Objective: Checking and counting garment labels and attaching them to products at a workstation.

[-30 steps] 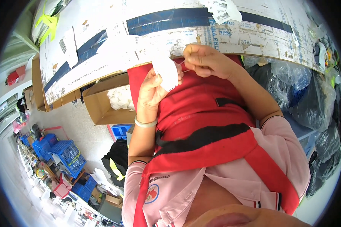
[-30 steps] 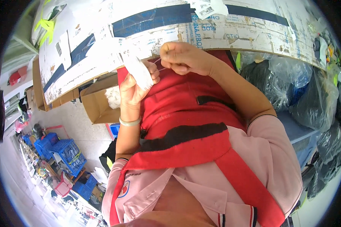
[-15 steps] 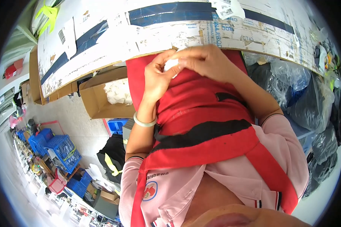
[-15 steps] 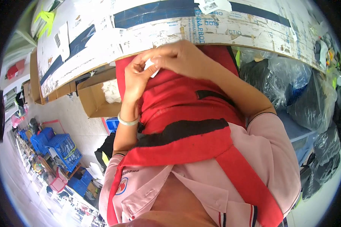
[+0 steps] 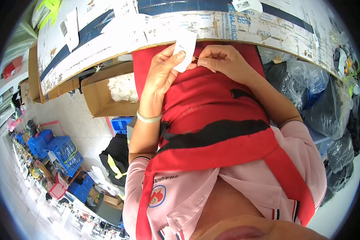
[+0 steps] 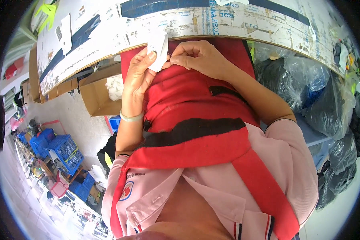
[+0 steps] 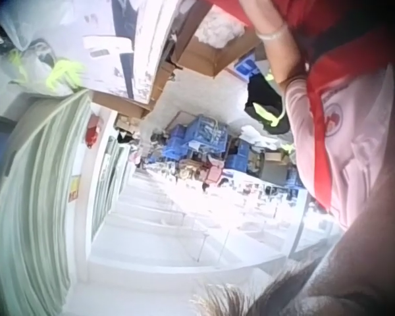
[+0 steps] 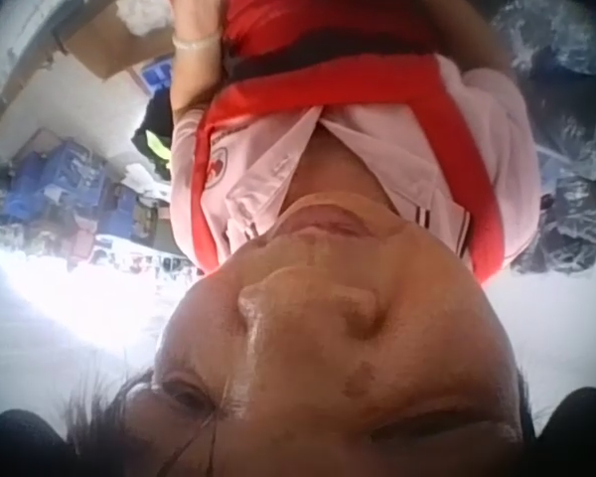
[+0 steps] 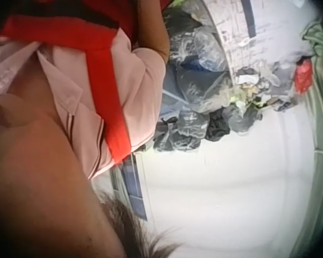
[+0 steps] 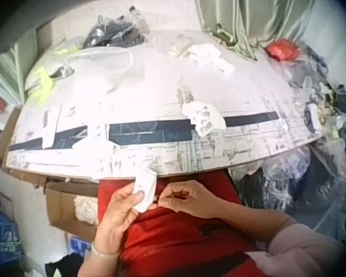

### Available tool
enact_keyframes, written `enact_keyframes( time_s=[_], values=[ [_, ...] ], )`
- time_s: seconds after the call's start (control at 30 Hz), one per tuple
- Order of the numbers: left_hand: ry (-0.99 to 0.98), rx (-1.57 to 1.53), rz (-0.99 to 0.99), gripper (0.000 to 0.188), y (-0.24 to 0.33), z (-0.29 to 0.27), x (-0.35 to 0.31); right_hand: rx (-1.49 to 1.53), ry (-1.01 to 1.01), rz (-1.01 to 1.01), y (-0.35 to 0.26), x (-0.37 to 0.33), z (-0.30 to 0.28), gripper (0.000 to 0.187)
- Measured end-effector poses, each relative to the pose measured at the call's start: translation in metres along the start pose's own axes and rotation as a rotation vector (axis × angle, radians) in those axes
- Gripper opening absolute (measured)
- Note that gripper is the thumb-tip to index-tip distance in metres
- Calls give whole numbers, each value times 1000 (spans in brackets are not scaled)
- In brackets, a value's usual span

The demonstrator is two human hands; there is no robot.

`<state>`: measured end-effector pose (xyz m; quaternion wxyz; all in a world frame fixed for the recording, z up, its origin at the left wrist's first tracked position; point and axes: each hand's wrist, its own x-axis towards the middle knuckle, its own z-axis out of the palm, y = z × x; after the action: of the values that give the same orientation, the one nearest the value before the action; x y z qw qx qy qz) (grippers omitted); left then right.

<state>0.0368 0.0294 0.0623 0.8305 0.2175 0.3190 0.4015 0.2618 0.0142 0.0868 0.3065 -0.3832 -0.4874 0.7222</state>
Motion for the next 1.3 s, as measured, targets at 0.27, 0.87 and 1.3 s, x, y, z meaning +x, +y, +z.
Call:
enact_keyframes(
  time_s=[0.27, 0.87, 1.3],
  values=[
    [-65, -94, -81, 40, -8, -5, 3, -17, 26, -45, 0, 0, 1, 17],
    [159, 359, 178, 36, -10, 25, 27, -867, 88, -678, 0, 10, 26, 6],
    [32, 112, -3, 38, -6, 22, 15, -94, 238, -266, 4, 5, 14, 12]
  ],
)
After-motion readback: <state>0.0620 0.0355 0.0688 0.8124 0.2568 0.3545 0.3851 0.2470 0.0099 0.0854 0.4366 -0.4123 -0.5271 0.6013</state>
